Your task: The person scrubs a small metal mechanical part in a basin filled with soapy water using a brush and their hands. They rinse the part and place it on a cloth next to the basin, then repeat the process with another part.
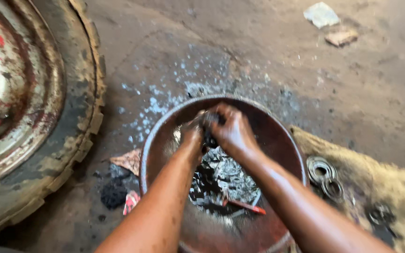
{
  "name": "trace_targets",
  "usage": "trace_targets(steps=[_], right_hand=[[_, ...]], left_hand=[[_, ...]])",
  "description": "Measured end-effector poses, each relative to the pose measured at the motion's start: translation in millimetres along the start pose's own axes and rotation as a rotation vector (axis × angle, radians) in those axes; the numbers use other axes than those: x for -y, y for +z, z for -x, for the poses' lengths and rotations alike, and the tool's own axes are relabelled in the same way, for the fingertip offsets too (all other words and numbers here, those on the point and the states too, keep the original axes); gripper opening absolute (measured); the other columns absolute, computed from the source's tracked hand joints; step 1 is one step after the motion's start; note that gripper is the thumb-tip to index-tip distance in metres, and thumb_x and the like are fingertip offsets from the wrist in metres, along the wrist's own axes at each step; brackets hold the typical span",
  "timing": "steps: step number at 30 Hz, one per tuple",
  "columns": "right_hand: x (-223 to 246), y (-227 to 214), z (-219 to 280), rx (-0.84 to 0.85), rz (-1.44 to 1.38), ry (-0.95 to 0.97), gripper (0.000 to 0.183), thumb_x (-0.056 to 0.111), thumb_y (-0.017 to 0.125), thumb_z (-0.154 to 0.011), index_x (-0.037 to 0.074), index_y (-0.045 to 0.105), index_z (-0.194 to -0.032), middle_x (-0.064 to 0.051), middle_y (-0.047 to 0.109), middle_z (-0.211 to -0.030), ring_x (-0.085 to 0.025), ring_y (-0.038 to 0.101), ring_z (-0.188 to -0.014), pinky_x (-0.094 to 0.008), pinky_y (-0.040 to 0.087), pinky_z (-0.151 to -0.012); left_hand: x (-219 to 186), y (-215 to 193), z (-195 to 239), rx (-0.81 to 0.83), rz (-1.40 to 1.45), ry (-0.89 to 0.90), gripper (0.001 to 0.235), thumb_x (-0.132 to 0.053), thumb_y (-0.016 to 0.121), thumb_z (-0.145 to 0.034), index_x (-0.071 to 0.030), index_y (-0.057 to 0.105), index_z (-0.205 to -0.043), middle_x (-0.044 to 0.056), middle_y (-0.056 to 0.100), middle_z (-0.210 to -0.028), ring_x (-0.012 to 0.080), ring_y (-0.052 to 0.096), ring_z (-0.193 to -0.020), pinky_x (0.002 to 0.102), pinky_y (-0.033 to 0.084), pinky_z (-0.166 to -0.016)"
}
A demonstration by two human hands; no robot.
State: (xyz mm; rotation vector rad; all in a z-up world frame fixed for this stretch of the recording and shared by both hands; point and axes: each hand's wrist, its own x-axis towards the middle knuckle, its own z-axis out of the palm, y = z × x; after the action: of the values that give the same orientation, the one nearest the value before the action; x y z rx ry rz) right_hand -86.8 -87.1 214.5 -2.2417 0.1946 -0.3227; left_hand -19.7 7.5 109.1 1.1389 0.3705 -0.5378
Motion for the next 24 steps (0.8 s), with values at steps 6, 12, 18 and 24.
trace_targets(steps=[6,12,18,24], right_hand=[[-23,-26,-13,-0.314,0.198,0.159,0.031,0.030,0.070,-0.085,0.006,0.074,-0.104,-0.023,0.075,-0.098,-0.035,0.073,-0.090,-0.045,0.056,-0.083],[-5,-5,10,0.023,-0.001,0.267,0.030,0.031,0.071,-0.083,0.005,0.072,-0.099,-0.020,0.077,-0.094,-0.031,0.079,-0.088,-0.044,0.059,-0.080],[10,-6,14,-0.139,0.188,0.139,0.032,0.034,0.072,-0.085,0.008,0.072,-0.104,-0.018,0.072,-0.111,-0.035,0.069,-0.104,-0.046,0.052,-0.089],[-46,-27,3,-0.218,0.350,0.215,0.030,0.038,0.070,-0.089,0.010,0.072,-0.101,-0.017,0.073,-0.105,-0.038,0.068,-0.102,-0.049,0.052,-0.086]], left_hand=[[33,35,5,0.125,-0.274,-0.012,0.035,-0.042,0.060,-0.098,-0.009,0.067,-0.087,0.004,0.052,-0.064,0.0173,0.046,-0.049,0.037,0.035,-0.041],[22,8,15,-0.016,0.142,-0.039,0.025,-0.031,0.057,-0.099,-0.012,0.073,-0.091,0.003,0.067,-0.080,0.0142,0.058,-0.063,0.032,0.043,-0.053],[20,15,12,-0.021,0.050,-0.102,0.030,-0.035,0.053,-0.103,-0.011,0.067,-0.092,0.006,0.062,-0.079,0.0190,0.054,-0.064,0.037,0.042,-0.052],[47,16,31,0.111,-0.217,-0.197,0.044,-0.048,0.061,-0.096,-0.008,0.073,-0.107,0.010,0.068,-0.088,0.0245,0.060,-0.075,0.042,0.047,-0.065]])
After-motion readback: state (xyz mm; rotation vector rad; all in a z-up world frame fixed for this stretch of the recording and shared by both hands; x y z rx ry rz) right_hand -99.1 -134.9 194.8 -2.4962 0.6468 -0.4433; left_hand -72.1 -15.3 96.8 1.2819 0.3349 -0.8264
